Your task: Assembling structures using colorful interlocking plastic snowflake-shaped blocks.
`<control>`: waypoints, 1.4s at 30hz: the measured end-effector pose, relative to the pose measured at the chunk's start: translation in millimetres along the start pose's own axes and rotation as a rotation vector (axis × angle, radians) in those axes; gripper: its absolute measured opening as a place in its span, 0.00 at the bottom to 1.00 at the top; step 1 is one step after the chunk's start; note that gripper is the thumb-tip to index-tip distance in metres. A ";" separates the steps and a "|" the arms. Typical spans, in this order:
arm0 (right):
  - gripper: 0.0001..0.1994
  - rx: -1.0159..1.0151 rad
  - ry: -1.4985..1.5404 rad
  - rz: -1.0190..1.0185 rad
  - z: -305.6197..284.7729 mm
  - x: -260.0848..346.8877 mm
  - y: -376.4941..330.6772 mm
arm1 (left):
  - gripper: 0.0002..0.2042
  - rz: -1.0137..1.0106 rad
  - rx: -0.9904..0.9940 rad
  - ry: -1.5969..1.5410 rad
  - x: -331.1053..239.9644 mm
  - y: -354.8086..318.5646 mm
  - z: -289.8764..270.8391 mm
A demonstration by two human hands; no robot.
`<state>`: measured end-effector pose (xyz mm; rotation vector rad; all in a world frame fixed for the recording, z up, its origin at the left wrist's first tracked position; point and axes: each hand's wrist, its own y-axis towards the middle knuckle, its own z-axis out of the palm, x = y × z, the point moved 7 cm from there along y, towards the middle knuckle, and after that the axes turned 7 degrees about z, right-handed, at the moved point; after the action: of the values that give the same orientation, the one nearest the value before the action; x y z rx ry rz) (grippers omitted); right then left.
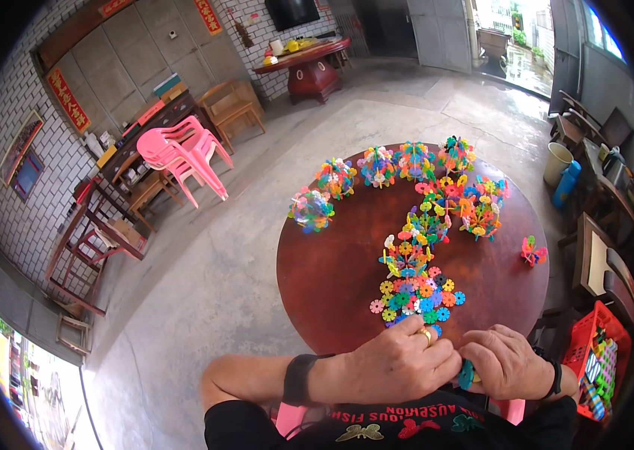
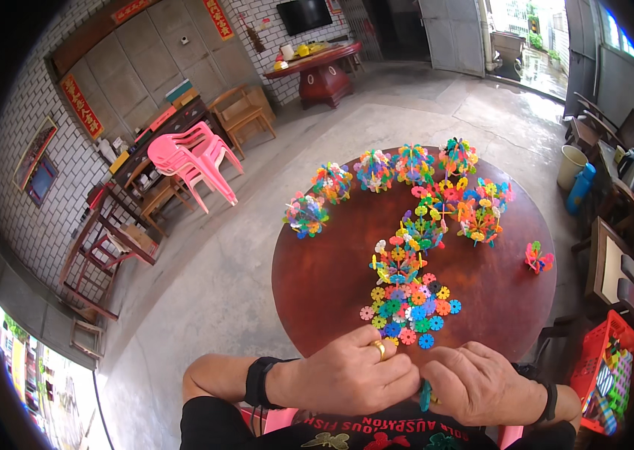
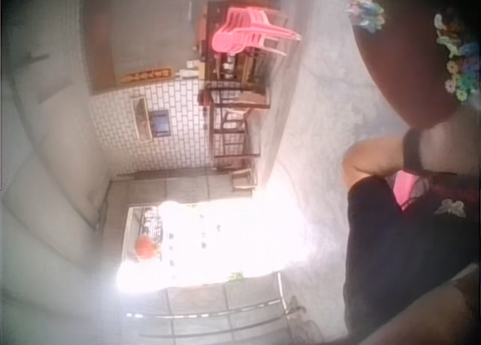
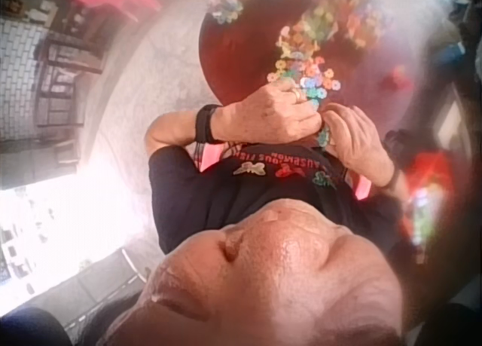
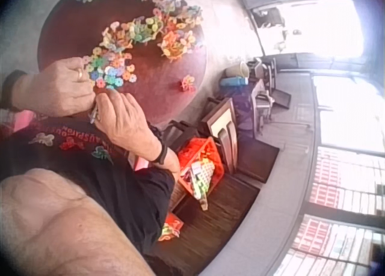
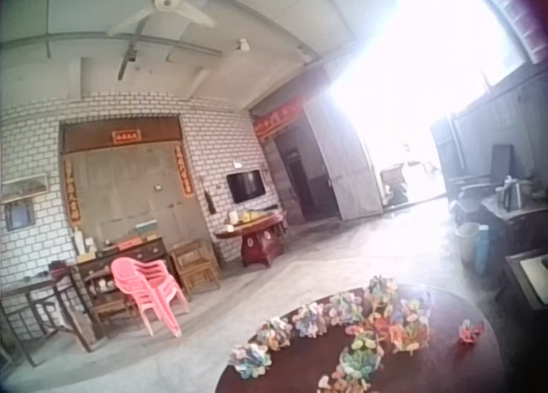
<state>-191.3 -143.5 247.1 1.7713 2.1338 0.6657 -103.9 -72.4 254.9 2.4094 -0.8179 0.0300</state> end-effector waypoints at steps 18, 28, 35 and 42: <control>0.15 -0.057 -0.014 -0.233 -32.7 19.9 20.7 | 0.06 0.172 -0.064 -0.133 -3.4 16.5 -48.0; 0.20 -0.033 0.119 -0.112 -6.4 3.4 -11.1 | 0.06 0.172 -0.097 -0.152 -3.1 9.1 -9.3; 0.27 -0.086 0.664 0.505 10.8 -104.7 32.9 | 0.08 -0.427 -0.190 -0.310 112.8 -1.0 28.6; 0.18 -0.158 0.865 0.532 24.0 -129.7 42.8 | 0.09 -0.315 -0.202 0.049 112.8 -1.6 9.3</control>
<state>-116.9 -260.3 239.7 2.2200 1.9098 1.9715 -13.0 -138.4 269.0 2.3066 -0.3914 -0.1118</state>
